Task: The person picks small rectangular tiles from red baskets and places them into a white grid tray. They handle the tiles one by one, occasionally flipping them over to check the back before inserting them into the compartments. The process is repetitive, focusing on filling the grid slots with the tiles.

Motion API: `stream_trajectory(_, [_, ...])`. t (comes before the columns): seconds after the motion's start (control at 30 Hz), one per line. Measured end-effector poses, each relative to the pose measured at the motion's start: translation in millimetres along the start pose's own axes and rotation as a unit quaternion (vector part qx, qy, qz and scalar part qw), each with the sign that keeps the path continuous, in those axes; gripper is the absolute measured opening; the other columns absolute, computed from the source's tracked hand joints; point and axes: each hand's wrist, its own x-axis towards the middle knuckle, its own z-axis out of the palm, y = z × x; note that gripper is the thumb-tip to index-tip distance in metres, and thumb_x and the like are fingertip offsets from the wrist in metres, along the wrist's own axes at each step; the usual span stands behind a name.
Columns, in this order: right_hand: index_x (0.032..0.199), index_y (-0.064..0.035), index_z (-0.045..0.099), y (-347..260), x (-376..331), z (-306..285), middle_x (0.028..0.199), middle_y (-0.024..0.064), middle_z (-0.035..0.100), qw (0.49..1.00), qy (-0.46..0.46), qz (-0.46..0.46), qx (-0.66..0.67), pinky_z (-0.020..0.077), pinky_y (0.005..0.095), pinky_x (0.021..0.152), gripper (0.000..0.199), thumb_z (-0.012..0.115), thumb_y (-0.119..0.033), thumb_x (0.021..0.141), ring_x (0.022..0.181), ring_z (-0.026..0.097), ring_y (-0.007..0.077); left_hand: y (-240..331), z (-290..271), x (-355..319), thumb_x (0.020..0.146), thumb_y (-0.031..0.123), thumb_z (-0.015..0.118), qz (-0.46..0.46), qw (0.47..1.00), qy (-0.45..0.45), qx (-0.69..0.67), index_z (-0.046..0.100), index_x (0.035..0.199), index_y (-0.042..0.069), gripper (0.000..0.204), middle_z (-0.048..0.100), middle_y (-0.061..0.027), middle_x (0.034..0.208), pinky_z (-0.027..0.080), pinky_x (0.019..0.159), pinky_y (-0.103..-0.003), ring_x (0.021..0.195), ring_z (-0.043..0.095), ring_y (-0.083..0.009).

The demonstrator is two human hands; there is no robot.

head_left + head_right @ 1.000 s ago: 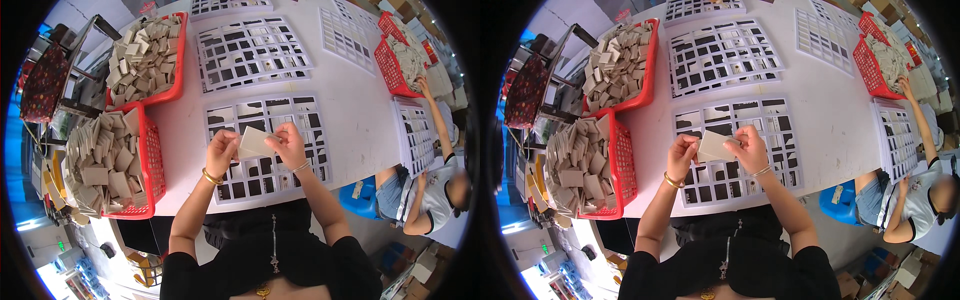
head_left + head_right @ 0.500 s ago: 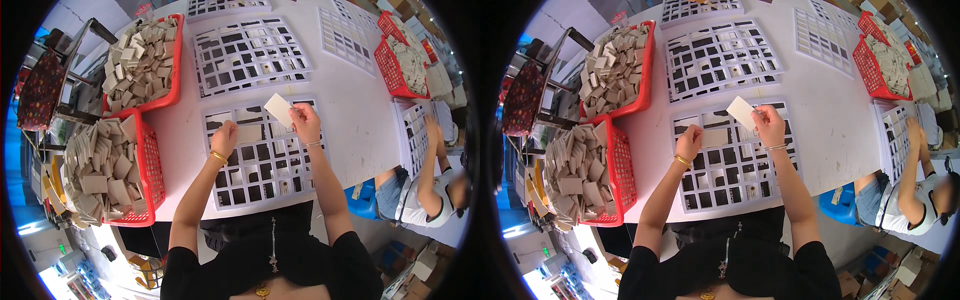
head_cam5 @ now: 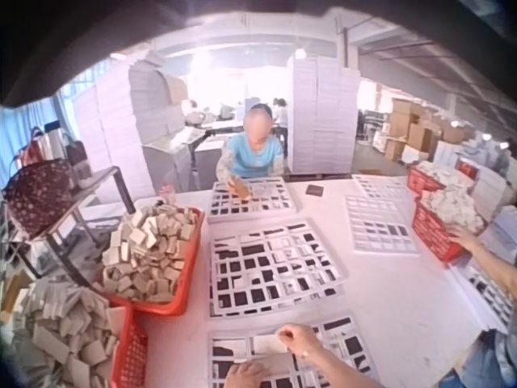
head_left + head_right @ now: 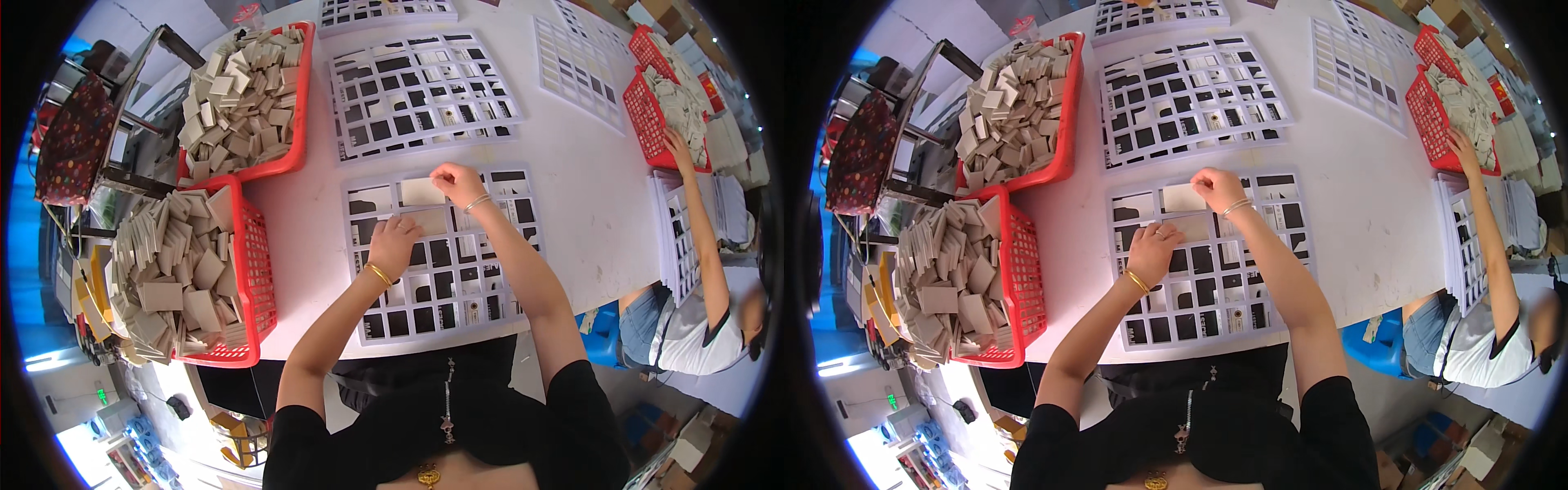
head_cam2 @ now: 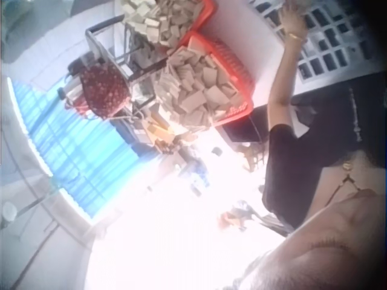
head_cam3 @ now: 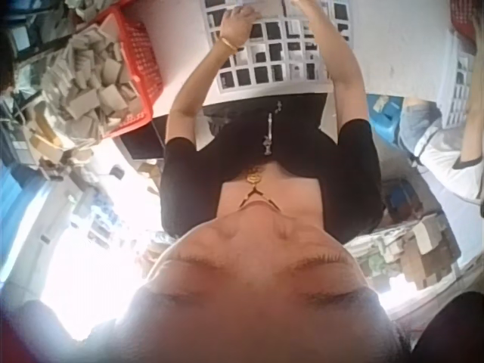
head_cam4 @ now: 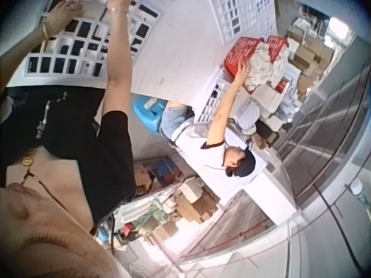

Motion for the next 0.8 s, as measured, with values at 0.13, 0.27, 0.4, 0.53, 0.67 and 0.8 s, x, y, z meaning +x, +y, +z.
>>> stream_trajectory(0.13, [0.084, -0.0062, 0.066, 2.0, 10.2, 7.1, 0.075, 0.0081, 0.064, 0.998, -0.018, -0.03, -0.059, 0.0497, 0.0332, 0.063, 0.009, 0.068, -0.008, 0.075, 0.065, 0.06, 0.0228, 0.1, -3.1, 1.7, 0.076, 0.006, 0.057, 0.003, 1.0, -0.01, 0.009, 0.065, 0.101, 0.014, 0.028, 0.059, -0.0016, 0.113, 0.041, 0.089, -0.039, 0.109, 0.052, -0.0223])
stream_trajectory(0.27, [0.073, -0.0071, 0.061, -11.9, 1.2, 18.4, 0.081, 0.0091, 0.058, 0.982, 0.014, -0.089, -0.164, 0.0502, 0.0394, 0.066, 0.006, 0.067, -0.009, 0.074, 0.077, 0.06, 0.0307, 0.0, -11.2, 2.9, 0.076, 0.007, 0.057, 0.003, 0.998, -0.057, 0.017, 0.066, 0.102, 0.015, 0.028, 0.059, -0.002, 0.114, 0.039, 0.09, -0.038, 0.112, 0.051, -0.0214])
stream_trajectory(0.4, [0.074, -0.0089, 0.062, -23.3, -6.5, 24.9, 0.087, 0.0108, 0.058, 0.941, -0.066, -0.094, -0.318, 0.0507, 0.0411, 0.069, 0.004, 0.064, -0.011, 0.074, 0.083, 0.06, 0.0311, -17.5, -27.7, 13.6, 0.076, 0.007, 0.059, 0.039, 0.998, -0.047, -0.011, 0.066, 0.095, 0.015, 0.022, 0.064, -0.0019, 0.098, 0.041, 0.084, -0.039, 0.099, 0.057, -0.0215])
stream_trajectory(0.53, [0.081, -0.0087, 0.066, -35.4, -13.1, 26.3, 0.094, 0.0099, 0.06, 0.876, -0.106, -0.142, -0.448, 0.0515, 0.04, 0.07, 0.009, 0.062, -0.014, 0.076, 0.086, 0.062, 0.0276, -62.2, -76.6, 46.5, 0.079, 0.004, 0.059, 0.004, 0.978, 0.183, -0.096, 0.065, 0.087, 0.01, 0.011, 0.063, -0.0064, 0.086, 0.047, 0.065, -0.039, 0.077, 0.061, -0.0274])
stream_trajectory(0.67, [0.084, -0.0068, 0.067, -31.6, -28.0, 35.5, 0.095, 0.0077, 0.061, 0.88, -0.097, -0.117, -0.45, 0.0509, 0.0393, 0.072, 0.013, 0.063, -0.016, 0.077, 0.086, 0.061, 0.0258, -163.5, -137.9, 85.9, 0.073, 0.003, 0.062, -0.046, 0.929, 0.367, 0.022, 0.06, 0.098, 0.009, 0.026, 0.059, -0.0128, 0.089, 0.048, 0.07, -0.045, 0.083, 0.056, -0.0341])
stream_trajectory(0.8, [0.082, -0.0063, 0.065, -33.6, -33.6, 32.1, 0.093, 0.0073, 0.058, 0.909, -0.06, -0.126, -0.393, 0.051, 0.0394, 0.071, 0.012, 0.065, -0.017, 0.075, 0.086, 0.059, 0.0266, -238.2, -208.7, 114.5, 0.069, 0.018, 0.074, -0.153, 0.889, 0.415, 0.121, 0.046, 0.122, 0.009, 0.061, 0.046, -0.0182, 0.121, 0.043, 0.094, -0.043, 0.111, 0.048, -0.0353])
